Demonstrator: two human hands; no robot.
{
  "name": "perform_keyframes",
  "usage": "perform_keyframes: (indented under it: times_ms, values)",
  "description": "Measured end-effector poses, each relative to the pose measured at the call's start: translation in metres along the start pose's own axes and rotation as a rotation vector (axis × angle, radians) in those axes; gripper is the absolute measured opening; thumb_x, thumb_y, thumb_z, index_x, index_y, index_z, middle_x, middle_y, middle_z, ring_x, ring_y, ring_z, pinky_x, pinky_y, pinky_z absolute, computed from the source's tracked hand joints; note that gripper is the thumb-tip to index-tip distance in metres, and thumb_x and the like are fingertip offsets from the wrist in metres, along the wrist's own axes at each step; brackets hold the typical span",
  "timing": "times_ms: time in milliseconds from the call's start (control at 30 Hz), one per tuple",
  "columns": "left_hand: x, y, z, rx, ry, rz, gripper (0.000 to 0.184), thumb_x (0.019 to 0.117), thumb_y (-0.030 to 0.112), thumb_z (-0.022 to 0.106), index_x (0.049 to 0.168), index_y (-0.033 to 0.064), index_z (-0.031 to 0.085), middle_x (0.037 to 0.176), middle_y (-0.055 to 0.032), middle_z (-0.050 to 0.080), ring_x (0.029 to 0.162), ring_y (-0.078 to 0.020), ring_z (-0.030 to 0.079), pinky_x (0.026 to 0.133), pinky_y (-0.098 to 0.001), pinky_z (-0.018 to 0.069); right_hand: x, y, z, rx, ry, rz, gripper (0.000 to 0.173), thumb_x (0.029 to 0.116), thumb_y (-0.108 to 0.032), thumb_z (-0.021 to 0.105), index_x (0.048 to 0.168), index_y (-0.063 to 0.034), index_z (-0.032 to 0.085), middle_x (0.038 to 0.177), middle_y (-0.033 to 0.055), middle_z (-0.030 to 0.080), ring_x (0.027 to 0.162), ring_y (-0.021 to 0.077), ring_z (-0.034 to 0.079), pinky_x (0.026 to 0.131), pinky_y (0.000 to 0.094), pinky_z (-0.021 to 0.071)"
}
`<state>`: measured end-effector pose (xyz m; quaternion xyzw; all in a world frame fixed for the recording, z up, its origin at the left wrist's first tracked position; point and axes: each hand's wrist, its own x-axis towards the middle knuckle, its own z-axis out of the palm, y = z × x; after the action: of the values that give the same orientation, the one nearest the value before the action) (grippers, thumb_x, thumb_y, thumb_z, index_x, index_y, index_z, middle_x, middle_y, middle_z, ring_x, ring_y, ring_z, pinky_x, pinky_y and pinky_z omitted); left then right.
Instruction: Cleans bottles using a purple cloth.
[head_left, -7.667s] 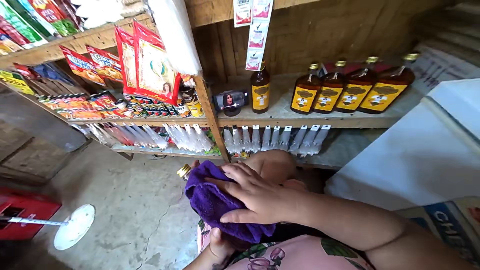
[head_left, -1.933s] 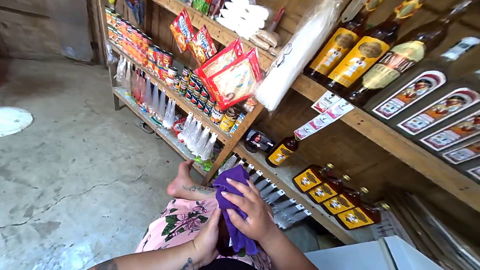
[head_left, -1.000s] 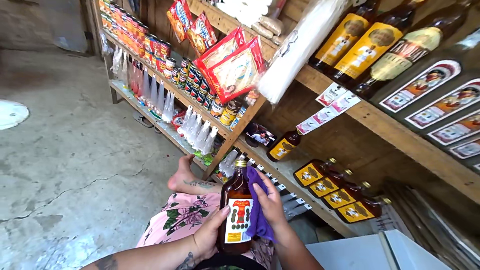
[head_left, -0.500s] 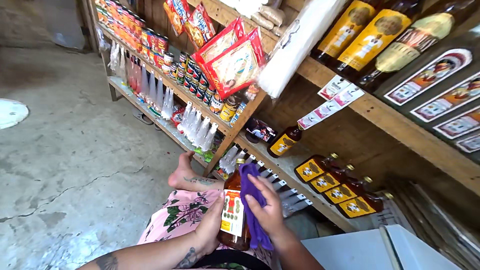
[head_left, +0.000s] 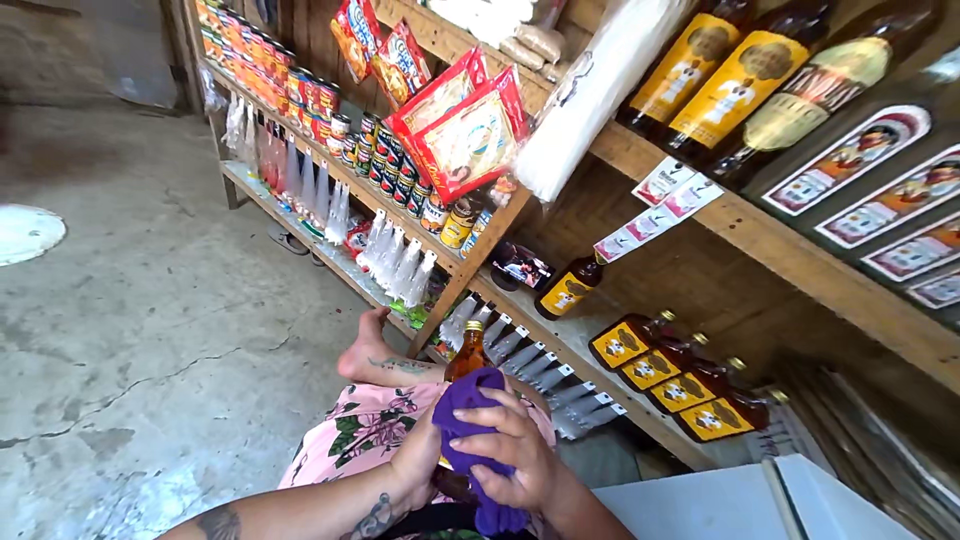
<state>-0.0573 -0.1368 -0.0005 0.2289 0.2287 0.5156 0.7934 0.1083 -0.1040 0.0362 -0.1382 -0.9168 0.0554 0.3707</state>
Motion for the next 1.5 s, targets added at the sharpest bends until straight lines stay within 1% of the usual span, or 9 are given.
perform_keyframes:
  times_ms: [67,133,233,433,700,933,1167,1300,1500]
  values:
    - [0.003,-0.003,-0.004,0.032,-0.035,0.0,0.047,0.1106,0.037,0.016,0.119,0.0137,0.056,0.098,-0.0055,0.073,0.091,-0.0161,0.072,0.082,-0.036,0.0611,0.01,0.007,-0.007,-0.042,0.0,0.047,0.03,0.1043,-0.04,0.049,0.115,-0.0249,0.072,0.131,-0.0028,0.066,0.135,0.0189,0.052,0.121,0.0487,0.0333]
    - [0.004,-0.003,-0.006,0.092,-0.06,-0.015,0.05,0.1102,0.044,0.017,0.131,0.0125,0.05,0.105,-0.0073,0.072,0.095,-0.0178,0.072,0.085,-0.0374,0.0612,0.017,0.017,-0.015,-0.07,0.012,0.097,0.032,0.1046,-0.043,0.046,0.115,-0.0268,0.071,0.128,-0.0041,0.067,0.134,0.0157,0.053,0.124,0.0582,0.021]
    - [0.003,-0.001,-0.006,0.166,-0.096,-0.021,0.051,0.1101,0.046,0.023,0.137,0.0107,0.048,0.108,-0.007,0.072,0.098,-0.0173,0.072,0.087,-0.0369,0.0615,0.027,0.036,-0.028,-0.015,0.047,0.107,0.035,0.106,-0.044,0.044,0.118,-0.0244,0.07,0.122,-0.0029,0.07,0.126,0.0116,0.059,0.124,0.0616,0.0173]
    - [0.0,0.0,-0.009,0.153,-0.127,-0.086,0.059,0.1086,0.051,0.017,0.123,0.0128,0.06,0.105,-0.0048,0.074,0.097,-0.0151,0.073,0.085,-0.0356,0.0615,0.025,0.05,-0.02,0.21,0.104,0.085,0.037,0.1073,-0.043,0.043,0.115,-0.0194,0.07,0.116,-0.0034,0.068,0.126,0.0091,0.056,0.126,0.0514,0.0194]
    - [0.001,-0.004,-0.012,0.146,-0.12,-0.111,0.059,0.1082,0.048,0.016,0.119,0.0122,0.061,0.101,-0.0065,0.074,0.094,-0.0166,0.073,0.084,-0.037,0.0617,0.022,0.026,-0.013,0.193,0.136,0.062,0.03,0.1055,-0.038,0.046,0.112,-0.02,0.069,0.112,-0.0031,0.067,0.121,0.0098,0.059,0.125,0.056,0.0185]
    - [0.005,-0.007,-0.015,0.117,-0.13,-0.127,0.063,0.1084,0.05,0.012,0.117,0.0139,0.063,0.1,-0.0069,0.074,0.094,-0.0171,0.072,0.084,-0.038,0.0613,0.013,0.018,-0.005,0.085,0.144,0.087,0.028,0.1033,-0.036,0.051,0.109,-0.0197,0.072,0.113,-0.002,0.067,0.121,0.0135,0.057,0.116,0.039,0.0382]
    - [0.002,-0.001,-0.006,-0.023,0.024,-0.157,0.054,0.1105,0.038,0.014,0.099,0.0167,0.063,0.084,-0.0036,0.072,0.079,-0.0142,0.071,0.072,-0.0342,0.0604,0.006,0.005,0.009,-0.004,0.03,0.038,0.027,0.1024,-0.037,0.052,0.102,-0.0225,0.074,0.107,-0.0033,0.071,0.122,0.0146,0.059,0.124,0.0541,0.0234]
    - [0.002,-0.002,-0.006,-0.064,-0.022,-0.068,0.05,0.1108,0.036,0.018,0.102,0.0176,0.064,0.085,-0.0014,0.073,0.079,-0.0106,0.071,0.071,-0.0294,0.0597,0.003,-0.005,0.011,-0.021,-0.014,0.013,0.029,0.1019,-0.04,0.052,0.097,-0.0234,0.075,0.103,-0.0043,0.072,0.118,0.0134,0.061,0.124,0.0505,0.025]
    - [0.007,-0.006,-0.015,-0.067,-0.093,-0.01,0.069,0.1047,0.062,0.019,0.111,0.0127,0.068,0.098,-0.0034,0.075,0.094,-0.0106,0.072,0.085,-0.0297,0.0594,-0.009,-0.015,0.011,-0.039,-0.04,-0.072,0.024,0.1001,-0.039,0.058,0.097,-0.0239,0.075,0.108,-0.004,0.072,0.124,0.0143,0.058,0.125,0.0475,0.0209]
